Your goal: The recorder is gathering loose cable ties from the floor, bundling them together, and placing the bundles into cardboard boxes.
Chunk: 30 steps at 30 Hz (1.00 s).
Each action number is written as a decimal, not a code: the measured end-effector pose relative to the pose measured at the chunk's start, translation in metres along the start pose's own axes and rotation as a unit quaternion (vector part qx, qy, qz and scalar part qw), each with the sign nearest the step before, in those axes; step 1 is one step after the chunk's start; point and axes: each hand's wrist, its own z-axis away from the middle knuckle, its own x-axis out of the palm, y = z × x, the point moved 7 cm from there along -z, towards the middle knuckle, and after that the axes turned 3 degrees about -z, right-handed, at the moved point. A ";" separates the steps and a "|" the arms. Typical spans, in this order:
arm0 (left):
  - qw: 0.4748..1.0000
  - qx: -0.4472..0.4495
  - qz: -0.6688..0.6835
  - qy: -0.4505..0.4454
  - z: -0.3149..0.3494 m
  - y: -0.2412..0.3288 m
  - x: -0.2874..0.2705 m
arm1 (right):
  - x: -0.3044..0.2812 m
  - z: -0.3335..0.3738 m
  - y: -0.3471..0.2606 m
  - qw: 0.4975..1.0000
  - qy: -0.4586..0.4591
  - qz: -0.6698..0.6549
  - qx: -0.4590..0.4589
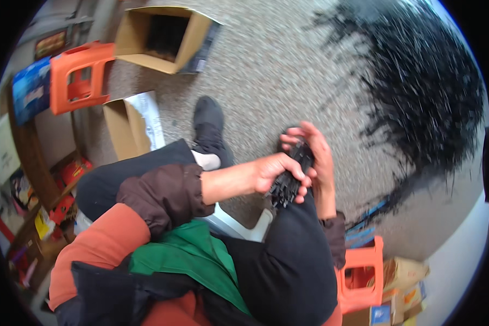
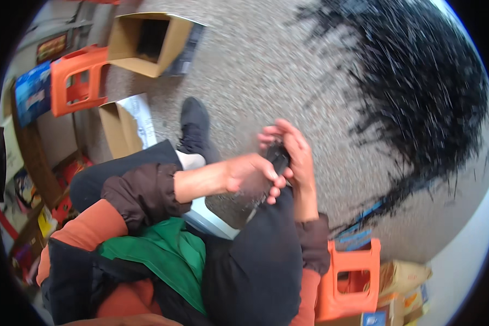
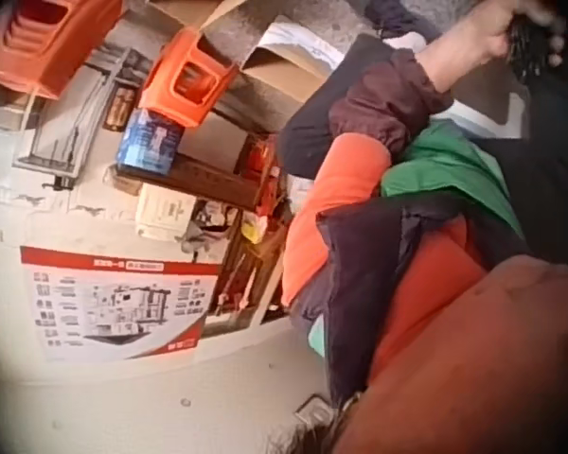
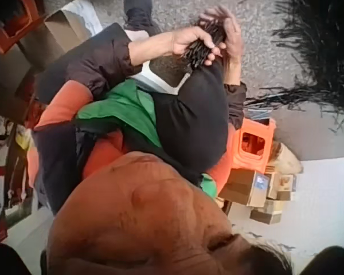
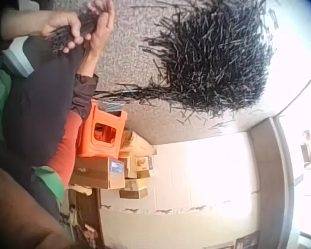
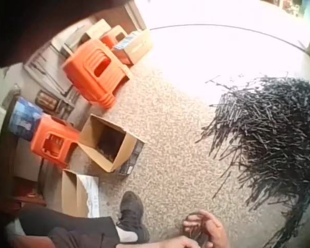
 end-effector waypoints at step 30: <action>0.286 0.257 -0.593 0.708 0.240 0.358 -0.107 | -0.096 0.024 -0.006 0.942 0.283 0.176 0.042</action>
